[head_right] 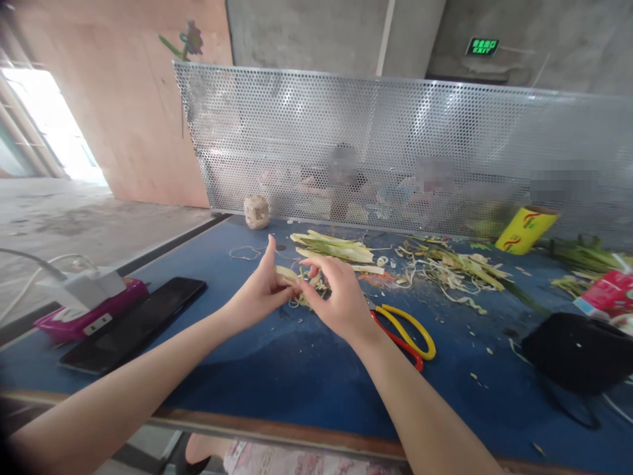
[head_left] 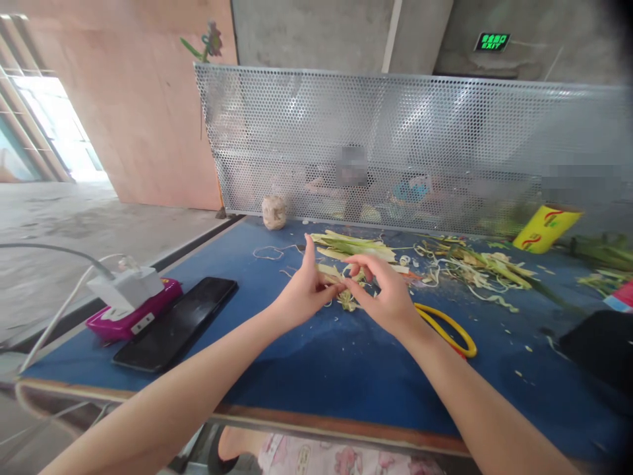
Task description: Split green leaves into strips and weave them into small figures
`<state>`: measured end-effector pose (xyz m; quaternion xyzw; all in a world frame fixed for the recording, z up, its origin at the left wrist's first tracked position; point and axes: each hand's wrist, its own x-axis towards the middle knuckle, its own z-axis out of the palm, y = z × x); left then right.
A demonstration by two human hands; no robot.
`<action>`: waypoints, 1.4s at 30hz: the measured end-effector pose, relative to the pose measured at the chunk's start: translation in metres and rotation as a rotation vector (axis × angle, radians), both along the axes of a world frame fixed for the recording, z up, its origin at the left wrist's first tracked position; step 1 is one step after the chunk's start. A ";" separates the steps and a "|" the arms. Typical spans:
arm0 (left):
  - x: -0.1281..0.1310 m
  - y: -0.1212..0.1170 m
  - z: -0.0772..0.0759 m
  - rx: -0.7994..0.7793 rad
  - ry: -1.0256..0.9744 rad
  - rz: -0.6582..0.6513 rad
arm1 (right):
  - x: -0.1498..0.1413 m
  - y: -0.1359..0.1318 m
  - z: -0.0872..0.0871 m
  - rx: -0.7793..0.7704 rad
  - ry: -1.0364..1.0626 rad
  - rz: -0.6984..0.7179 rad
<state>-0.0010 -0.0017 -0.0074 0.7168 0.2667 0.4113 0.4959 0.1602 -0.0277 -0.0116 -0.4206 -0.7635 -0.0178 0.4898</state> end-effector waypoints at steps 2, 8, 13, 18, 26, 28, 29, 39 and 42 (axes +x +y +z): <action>0.000 -0.002 -0.002 0.039 0.045 0.001 | 0.001 0.001 0.001 0.024 -0.037 0.010; 0.001 -0.004 -0.003 0.080 0.076 0.017 | 0.001 0.003 0.001 -0.148 0.066 0.148; 0.001 0.002 -0.002 0.000 0.028 0.018 | 0.004 0.002 0.003 -0.224 0.123 0.239; -0.002 0.007 0.000 -0.138 -0.024 0.014 | 0.009 0.002 0.009 -0.186 0.007 0.219; -0.002 0.005 0.006 -0.182 0.003 0.063 | 0.014 0.006 0.007 -0.026 -0.239 0.154; -0.003 0.005 0.006 -0.175 0.013 0.067 | 0.014 0.006 0.006 -0.034 -0.264 0.140; -0.003 0.005 0.005 -0.167 0.017 0.071 | 0.014 0.006 0.006 -0.034 -0.266 0.133; -0.002 0.005 0.005 -0.169 0.000 0.075 | 0.011 0.004 0.005 -0.009 -0.302 0.141; -0.002 0.004 0.005 -0.168 -0.005 0.062 | 0.009 0.003 0.004 -0.014 -0.315 0.157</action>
